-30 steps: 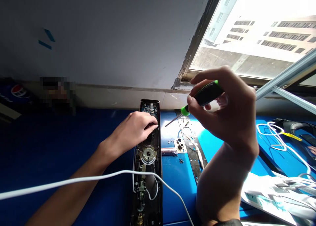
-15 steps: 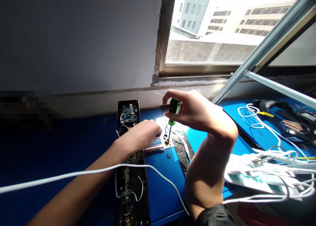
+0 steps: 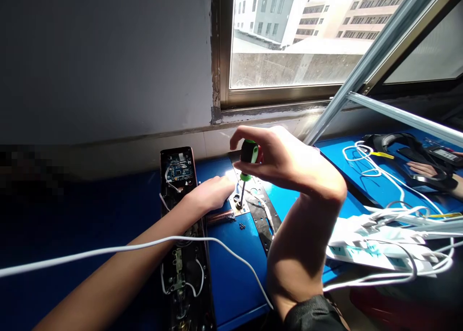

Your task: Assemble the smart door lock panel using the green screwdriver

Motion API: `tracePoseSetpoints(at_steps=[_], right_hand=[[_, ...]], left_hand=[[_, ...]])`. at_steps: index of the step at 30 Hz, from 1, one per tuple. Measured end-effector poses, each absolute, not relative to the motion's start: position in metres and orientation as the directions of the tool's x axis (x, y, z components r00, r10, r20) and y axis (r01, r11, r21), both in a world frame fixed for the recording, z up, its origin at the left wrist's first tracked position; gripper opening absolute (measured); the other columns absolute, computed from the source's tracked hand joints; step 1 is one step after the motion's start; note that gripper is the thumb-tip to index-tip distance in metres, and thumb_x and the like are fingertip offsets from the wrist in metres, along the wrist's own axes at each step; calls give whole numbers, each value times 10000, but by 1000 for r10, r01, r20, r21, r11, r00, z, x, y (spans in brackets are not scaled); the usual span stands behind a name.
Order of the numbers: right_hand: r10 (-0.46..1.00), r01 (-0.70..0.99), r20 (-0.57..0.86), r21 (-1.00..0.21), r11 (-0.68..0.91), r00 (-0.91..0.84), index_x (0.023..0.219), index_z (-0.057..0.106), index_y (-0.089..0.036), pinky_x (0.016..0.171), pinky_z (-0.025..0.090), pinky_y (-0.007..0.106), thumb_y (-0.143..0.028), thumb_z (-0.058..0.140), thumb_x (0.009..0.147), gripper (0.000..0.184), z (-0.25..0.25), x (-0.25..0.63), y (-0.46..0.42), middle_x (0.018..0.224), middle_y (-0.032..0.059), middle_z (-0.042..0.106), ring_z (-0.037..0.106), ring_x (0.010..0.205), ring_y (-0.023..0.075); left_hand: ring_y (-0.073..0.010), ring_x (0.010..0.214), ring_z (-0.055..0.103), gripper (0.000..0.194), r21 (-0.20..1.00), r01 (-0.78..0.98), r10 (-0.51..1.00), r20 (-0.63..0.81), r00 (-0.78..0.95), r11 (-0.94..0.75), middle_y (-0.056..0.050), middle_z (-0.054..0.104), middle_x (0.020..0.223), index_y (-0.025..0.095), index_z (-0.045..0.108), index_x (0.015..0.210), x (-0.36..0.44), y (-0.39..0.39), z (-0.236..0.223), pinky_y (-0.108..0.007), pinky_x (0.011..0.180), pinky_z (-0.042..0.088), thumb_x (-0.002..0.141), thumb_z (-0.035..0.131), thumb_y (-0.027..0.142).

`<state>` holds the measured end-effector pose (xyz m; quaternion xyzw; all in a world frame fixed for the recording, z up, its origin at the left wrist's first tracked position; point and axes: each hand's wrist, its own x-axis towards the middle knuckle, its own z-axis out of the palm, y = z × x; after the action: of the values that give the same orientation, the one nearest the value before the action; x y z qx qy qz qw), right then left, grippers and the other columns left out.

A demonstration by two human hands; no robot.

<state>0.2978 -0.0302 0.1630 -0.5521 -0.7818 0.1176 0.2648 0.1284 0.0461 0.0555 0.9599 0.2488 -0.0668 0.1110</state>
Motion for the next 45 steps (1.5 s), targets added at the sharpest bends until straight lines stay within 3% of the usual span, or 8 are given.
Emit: tracePoseSetpoints(at_steps=[10, 15, 18, 25, 28, 31, 41, 45], right_hand=[[920, 781, 292, -495, 380, -262, 1031, 686, -213, 594, 429, 269, -177, 710, 841, 195, 166, 293, -32, 762, -31, 658, 544, 596, 99], [888, 711, 367, -544, 446, -276, 1130, 665, -232, 637, 511, 300, -155, 684, 857, 284, 172, 283, -33, 884, -16, 711, 615, 650, 121], [851, 659, 465, -565, 497, -243, 1200, 639, -240, 740, 573, 350, -172, 694, 875, 337, 174, 272, -32, 899, -4, 725, 682, 749, 166], [807, 709, 573, -508, 489, -146, 1213, 645, -327, 791, 627, 389, -354, 688, 949, 269, 174, 235, -23, 1144, 41, 726, 713, 925, 228], [814, 723, 543, -476, 501, -207, 1210, 660, -302, 814, 633, 405, -312, 663, 956, 254, 174, 224, -16, 1106, 59, 730, 705, 892, 226], [810, 725, 540, -461, 512, -229, 1190, 666, -289, 826, 636, 425, -298, 651, 955, 236, 170, 219, -9, 1064, 61, 734, 695, 843, 221], [761, 679, 611, -465, 568, -219, 1104, 646, -282, 794, 626, 384, -235, 695, 921, 195, 157, 214, 3, 993, 7, 727, 685, 770, 168], [720, 680, 648, -413, 606, -247, 1097, 649, -273, 782, 619, 359, -192, 706, 907, 214, 152, 213, 7, 978, -3, 733, 689, 768, 153]], left_hand=[[-220, 662, 643, 260, 231, 501, 480, -143, 865, -834, -48, 688, 723, 201, 682, 747, 114, 43, 73, -326, 600, 420, 813, 499, 29], [-225, 964, 726, 238, 378, 433, 538, 237, 809, -818, -60, 771, 1111, 219, 766, 1102, 59, 41, 101, -335, 854, 540, 973, 568, 199], [-232, 1002, 729, 255, 393, 500, 627, 344, 699, -772, -59, 775, 1134, 209, 766, 1153, 24, 41, 107, -346, 909, 564, 997, 592, 310], [-241, 1037, 711, 290, 384, 593, 703, 304, 643, -708, -69, 740, 1163, 203, 768, 1182, -16, 49, 96, -374, 951, 569, 1010, 576, 336], [-265, 1176, 646, 355, 356, 599, 696, 319, 643, -717, -90, 693, 1257, 214, 711, 1319, -19, 50, 89, -426, 1064, 536, 999, 605, 326], [-276, 1281, 562, 341, 336, 560, 652, 340, 677, -757, -98, 681, 1271, 221, 717, 1305, -17, 49, 83, -446, 1119, 510, 978, 627, 263], [-301, 1353, 454, 345, 341, 524, 620, 314, 719, -780, -105, 680, 1268, 212, 703, 1319, -9, 44, 75, -475, 1111, 515, 1001, 571, 232], [-310, 1348, 458, 347, 353, 513, 617, 323, 718, -782, -108, 690, 1251, 208, 708, 1310, -8, 44, 74, -494, 1109, 518, 989, 579, 225]])
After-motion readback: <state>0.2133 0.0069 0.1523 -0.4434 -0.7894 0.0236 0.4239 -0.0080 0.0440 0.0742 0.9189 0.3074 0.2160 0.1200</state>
